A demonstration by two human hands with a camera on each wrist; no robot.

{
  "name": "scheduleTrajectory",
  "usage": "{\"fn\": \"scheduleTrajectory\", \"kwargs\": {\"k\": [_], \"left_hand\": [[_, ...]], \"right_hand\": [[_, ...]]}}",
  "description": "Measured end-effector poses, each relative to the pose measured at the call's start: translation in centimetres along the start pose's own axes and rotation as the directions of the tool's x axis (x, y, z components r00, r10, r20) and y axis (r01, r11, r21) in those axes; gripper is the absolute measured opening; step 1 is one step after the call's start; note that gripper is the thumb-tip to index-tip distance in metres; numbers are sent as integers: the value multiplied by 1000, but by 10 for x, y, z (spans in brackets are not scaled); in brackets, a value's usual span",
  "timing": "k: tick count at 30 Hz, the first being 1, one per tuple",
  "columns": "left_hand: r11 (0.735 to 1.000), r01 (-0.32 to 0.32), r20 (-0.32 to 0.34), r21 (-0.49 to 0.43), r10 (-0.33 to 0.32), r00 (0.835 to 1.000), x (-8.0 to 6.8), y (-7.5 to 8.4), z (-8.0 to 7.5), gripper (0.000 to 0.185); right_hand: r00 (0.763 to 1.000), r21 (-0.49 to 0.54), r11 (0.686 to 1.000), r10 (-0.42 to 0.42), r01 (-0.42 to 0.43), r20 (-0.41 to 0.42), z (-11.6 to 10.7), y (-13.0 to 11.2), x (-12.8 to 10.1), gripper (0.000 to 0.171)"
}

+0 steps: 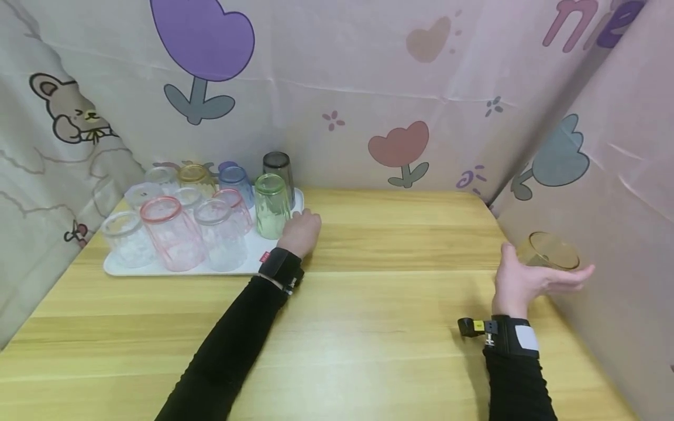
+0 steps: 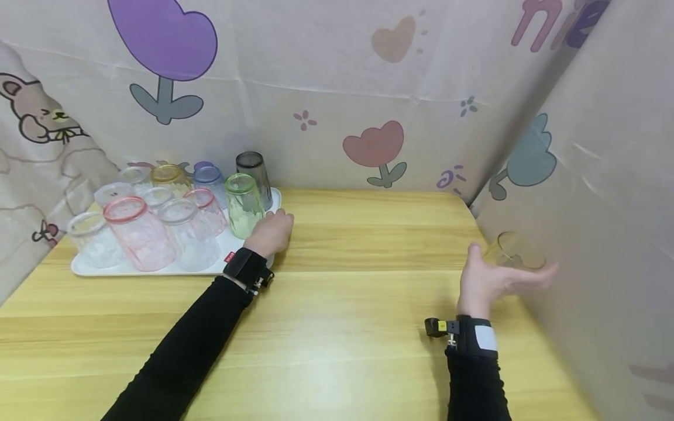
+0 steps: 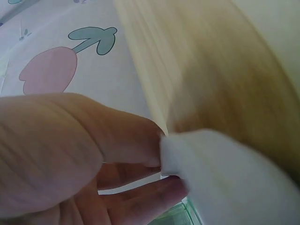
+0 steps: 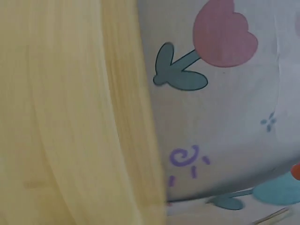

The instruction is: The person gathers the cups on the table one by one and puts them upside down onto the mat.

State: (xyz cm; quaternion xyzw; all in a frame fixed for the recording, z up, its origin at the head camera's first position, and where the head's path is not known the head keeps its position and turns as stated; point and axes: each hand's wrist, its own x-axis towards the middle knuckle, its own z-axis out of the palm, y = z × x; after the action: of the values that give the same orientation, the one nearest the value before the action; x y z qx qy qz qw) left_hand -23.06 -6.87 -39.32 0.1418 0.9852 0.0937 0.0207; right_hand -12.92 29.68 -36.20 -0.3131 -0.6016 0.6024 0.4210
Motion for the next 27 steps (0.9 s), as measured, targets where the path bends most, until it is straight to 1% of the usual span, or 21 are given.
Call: {"fn": "scheduleTrajectory", "kwargs": {"k": [2,4,7,10,12,14,19,24,27], "left_hand": [[1000,-5,-3,-3,5,1000,0,0,1,27],[1000,-5,-6,-4,5,1000,0,1,1,27],[1000,-3,-3,-3,3,1000,0,2,0,27],[1000,2,8,-4,-2,1000,1,4,-1,28],[1000,3,13,-5,-3,1000,2,4,-1,28],[1000,2,14,-1,-2,1000,2,4,-1,29],[1000,5,17,7,-5,1000,2,3,0,28],[1000,9,20,17,-9,1000,3,2,1,28],[1000,11,19,21,-11,1000,3,2,2,28]], "right_hand": [[994,26,994,110,-110,25,-3,9,10,123],[978,50,978,200,-203,54,-6,16,17,124],[957,58,957,280,-285,75,-9,23,26,122],[937,51,938,336,-342,96,-12,28,34,121],[932,44,934,348,-354,98,-13,30,38,119],[933,39,935,347,-352,97,-14,32,41,116],[942,32,944,325,-328,80,-12,35,45,107],[944,25,946,321,-324,78,-7,35,42,106],[939,35,943,324,-329,112,-4,32,36,105]]}}
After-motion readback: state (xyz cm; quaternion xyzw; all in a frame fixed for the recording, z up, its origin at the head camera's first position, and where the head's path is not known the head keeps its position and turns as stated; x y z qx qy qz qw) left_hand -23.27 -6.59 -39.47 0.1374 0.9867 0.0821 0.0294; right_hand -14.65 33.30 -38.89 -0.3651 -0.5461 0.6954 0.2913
